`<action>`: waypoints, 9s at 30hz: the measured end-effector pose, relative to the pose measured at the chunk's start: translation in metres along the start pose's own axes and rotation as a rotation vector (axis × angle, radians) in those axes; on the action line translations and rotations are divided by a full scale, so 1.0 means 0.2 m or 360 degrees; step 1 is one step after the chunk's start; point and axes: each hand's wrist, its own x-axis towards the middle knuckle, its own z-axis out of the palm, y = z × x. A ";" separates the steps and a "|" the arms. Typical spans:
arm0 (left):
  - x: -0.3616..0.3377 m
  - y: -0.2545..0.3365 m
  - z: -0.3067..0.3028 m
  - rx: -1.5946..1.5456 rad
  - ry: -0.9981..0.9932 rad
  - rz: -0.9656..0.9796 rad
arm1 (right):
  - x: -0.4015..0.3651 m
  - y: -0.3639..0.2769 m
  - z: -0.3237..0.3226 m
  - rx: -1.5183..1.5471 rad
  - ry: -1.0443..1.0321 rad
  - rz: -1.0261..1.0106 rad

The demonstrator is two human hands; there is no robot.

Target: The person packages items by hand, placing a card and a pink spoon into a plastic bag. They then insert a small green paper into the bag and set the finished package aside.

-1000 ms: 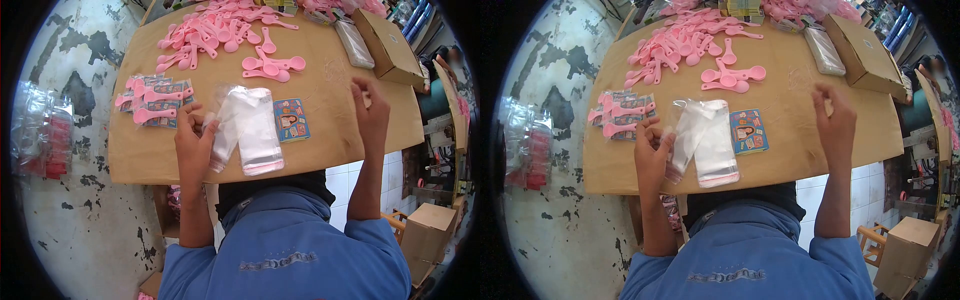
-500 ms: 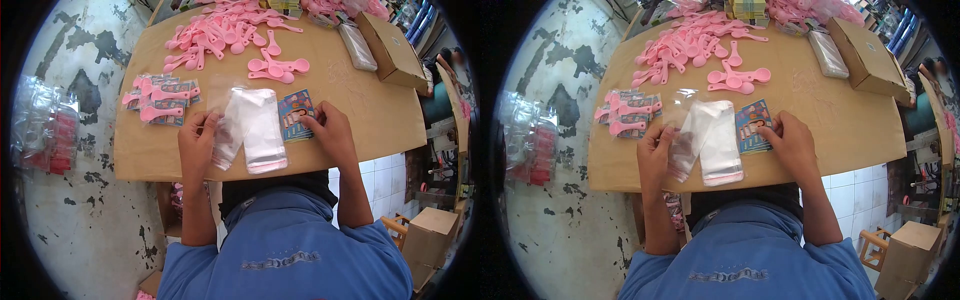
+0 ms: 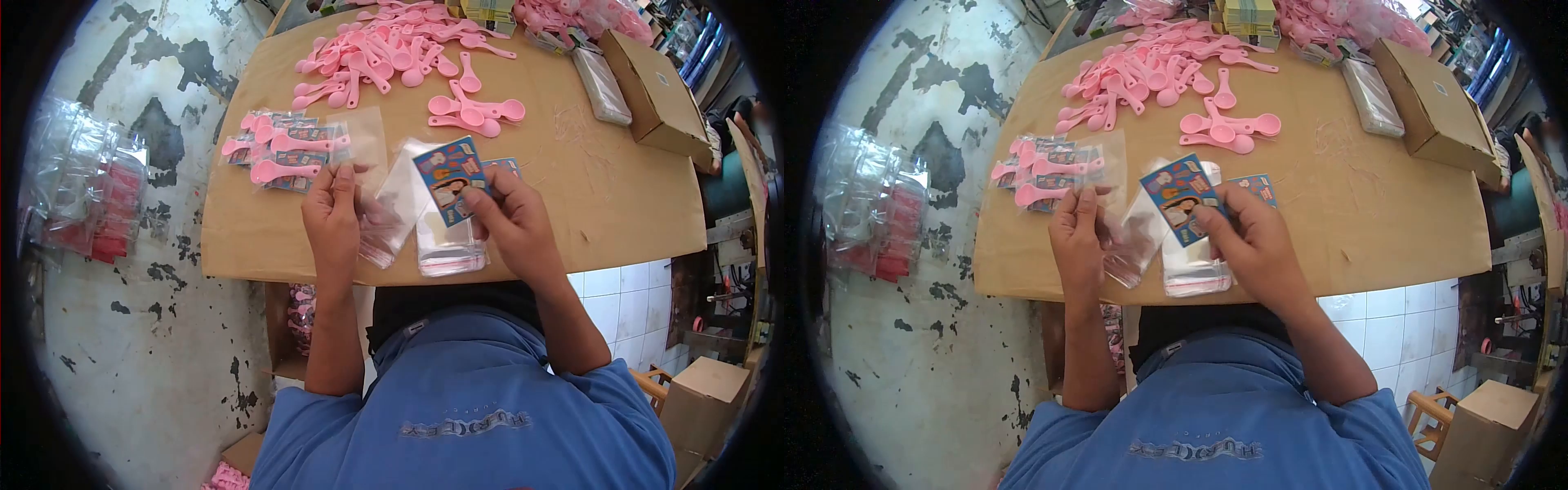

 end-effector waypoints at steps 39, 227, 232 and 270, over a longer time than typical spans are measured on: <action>-0.08 -0.06 0.29 -0.1039 -0.0176 -0.0257 | 0.03 0.07 -0.05 0.0325 0.0058 0.0158; -0.26 0.12 0.39 -0.0391 -0.0601 -0.0104 | -0.07 -0.12 -0.11 -0.0184 -0.0053 -0.0257; -0.31 0.17 0.40 -0.0157 -0.0465 0.0029 | -0.03 -0.15 -0.13 -0.0954 0.0465 -0.1139; -0.09 0.06 0.38 -0.0406 -0.0461 -0.0049 | 0.12 -0.04 -0.14 -0.0032 -0.0057 -0.0087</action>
